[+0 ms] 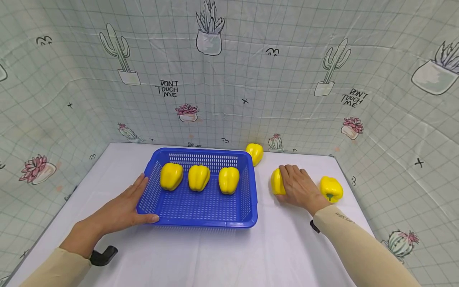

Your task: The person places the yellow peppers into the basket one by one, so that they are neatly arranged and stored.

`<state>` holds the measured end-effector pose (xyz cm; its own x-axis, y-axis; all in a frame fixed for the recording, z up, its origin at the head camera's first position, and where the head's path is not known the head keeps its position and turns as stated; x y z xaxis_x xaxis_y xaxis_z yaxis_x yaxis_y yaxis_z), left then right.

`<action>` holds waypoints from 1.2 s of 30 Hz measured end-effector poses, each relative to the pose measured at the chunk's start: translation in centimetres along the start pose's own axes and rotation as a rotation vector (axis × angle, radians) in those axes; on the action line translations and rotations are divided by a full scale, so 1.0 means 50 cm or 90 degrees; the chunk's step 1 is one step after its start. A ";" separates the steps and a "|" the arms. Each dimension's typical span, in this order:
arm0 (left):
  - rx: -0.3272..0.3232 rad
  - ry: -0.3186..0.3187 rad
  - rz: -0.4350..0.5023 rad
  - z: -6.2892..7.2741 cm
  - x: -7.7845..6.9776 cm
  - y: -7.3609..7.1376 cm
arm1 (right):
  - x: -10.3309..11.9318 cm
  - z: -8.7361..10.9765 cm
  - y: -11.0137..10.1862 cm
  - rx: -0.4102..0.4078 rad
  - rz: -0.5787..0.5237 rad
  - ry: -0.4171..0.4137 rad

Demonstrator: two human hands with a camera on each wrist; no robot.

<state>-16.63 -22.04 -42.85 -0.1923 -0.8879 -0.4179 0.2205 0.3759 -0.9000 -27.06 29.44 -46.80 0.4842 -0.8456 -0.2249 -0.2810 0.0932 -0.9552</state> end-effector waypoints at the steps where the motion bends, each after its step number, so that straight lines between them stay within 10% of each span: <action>1: 0.000 0.000 0.000 0.000 0.000 0.000 | 0.001 0.000 -0.001 -0.002 -0.001 0.001; 15: 0.002 -0.006 0.005 0.001 -0.001 0.000 | 0.013 -0.005 -0.031 -0.008 -0.034 -0.001; 36: 0.009 -0.012 0.001 0.000 -0.002 -0.001 | 0.124 -0.122 -0.241 -0.115 -0.045 -0.108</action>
<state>-16.61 -21.99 -42.77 -0.1735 -0.8924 -0.4166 0.2346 0.3734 -0.8975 -25.73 19.84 -35.52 0.6352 -0.7453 -0.2025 -0.3783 -0.0717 -0.9229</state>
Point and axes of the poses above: each hand's wrist, its own z-axis away from the middle knuckle, its own y-axis out of the palm, x = y × z, the point moved 3 cm from there along -z, towards the middle knuckle, and after that the axes turned 2 degrees about -x, right-handed, at the moved point
